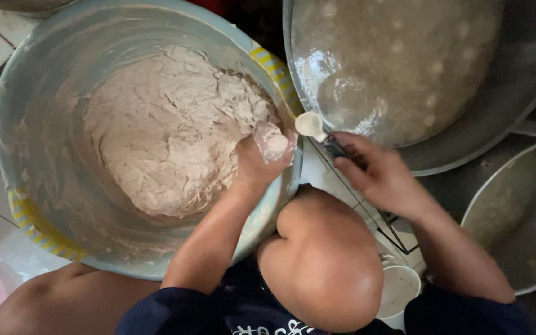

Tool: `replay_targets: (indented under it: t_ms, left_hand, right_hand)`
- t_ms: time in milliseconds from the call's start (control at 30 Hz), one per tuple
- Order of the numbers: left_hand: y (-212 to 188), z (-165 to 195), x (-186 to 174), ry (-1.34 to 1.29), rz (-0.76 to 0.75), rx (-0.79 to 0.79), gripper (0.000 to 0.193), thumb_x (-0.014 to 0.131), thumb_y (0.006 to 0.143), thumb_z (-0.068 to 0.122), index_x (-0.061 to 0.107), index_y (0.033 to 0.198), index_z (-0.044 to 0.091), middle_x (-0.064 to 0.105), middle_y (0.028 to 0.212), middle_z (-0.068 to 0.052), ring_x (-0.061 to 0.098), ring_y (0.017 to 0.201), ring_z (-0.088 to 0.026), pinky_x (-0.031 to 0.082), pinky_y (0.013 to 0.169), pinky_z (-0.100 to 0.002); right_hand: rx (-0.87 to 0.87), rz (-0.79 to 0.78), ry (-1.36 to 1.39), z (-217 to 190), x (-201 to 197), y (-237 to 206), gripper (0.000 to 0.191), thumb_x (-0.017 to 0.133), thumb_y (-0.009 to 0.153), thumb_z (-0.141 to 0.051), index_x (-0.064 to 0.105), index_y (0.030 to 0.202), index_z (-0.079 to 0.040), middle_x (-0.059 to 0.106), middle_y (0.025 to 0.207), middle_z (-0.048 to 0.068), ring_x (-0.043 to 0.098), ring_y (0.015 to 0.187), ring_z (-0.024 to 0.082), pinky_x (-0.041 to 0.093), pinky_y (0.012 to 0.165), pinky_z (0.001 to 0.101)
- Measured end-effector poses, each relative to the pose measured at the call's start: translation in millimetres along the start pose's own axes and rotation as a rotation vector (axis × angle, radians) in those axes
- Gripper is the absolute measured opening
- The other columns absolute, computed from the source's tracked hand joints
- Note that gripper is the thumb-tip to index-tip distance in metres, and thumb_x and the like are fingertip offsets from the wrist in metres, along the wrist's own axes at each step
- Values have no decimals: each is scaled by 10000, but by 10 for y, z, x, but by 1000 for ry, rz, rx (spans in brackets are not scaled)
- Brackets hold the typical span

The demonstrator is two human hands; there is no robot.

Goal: The person sits on the floor beside a large basin of thick dough batter and repeatedly pinches off portions of dough by hand, scrapes them into a scoop, and drops the dough balls into a large pot of boiling water, continuing the cycle one ball at a time.

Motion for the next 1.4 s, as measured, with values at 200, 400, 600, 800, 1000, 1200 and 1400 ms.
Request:
replay_targets:
  t_ms: [200,400,600,800,1000,1200,1400]
  left_hand:
    - [22,10,74,80,-161,-23,242,807,734,193,672,891,68,701,774,-178,706,765,-405,574,683,-462]
    - [197,-94,96,347,-285,-168,392,816,696,304,677,930,23,711,891,-224,699,875,-438,554,781,-520]
    - [486,-253,-122,413,-312,31,675,832,723,438,666,1195,-15,680,1091,-309,642,992,-515,518,849,-550]
    - [225,-379,-161,245,-200,-51,588,806,779,419,674,1215,46,711,1110,-253,663,1033,-466,531,915,-513]
    - [149,-252,-61,129,-171,-42,196,732,879,261,732,985,96,737,919,-181,672,894,-432,541,792,-508]
    - [107,-65,-8,81,-115,55,273,766,905,236,625,740,73,664,714,-153,648,709,-400,528,677,-478]
    - [59,-56,12,9,-117,-5,278,805,833,273,627,800,63,674,692,-142,691,670,-364,557,625,-437]
  right_hand:
    - [-254,-39,-141,-386,232,-46,453,662,962,-111,573,1398,-22,705,1085,77,638,823,77,547,694,280]
    - [120,-226,276,-51,284,11,444,633,960,-147,592,1397,-79,677,871,-2,468,599,51,425,522,255]
    - [48,-48,152,248,-213,145,443,612,975,-148,576,1413,-91,728,951,26,542,663,73,468,567,269]
    - [121,340,-698,500,-827,336,452,668,977,-211,623,1423,-150,712,1131,216,685,983,443,533,831,530]
    - [96,414,-764,416,-966,265,406,683,999,-223,647,1392,-127,717,1145,221,686,985,442,533,831,527]
    - [-13,170,59,381,-531,151,338,621,1009,-89,564,1331,-6,699,1098,88,663,914,158,544,744,294]
    - [47,-152,289,106,143,57,360,584,983,-47,537,1340,-28,687,1037,5,577,754,91,509,646,254]
Point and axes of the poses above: each hand's wrist, its own y-axis towards the middle knuckle, its own x-axis out of the palm, z = x × y, the point moved 7 cm from there along y, towards the middle knuckle
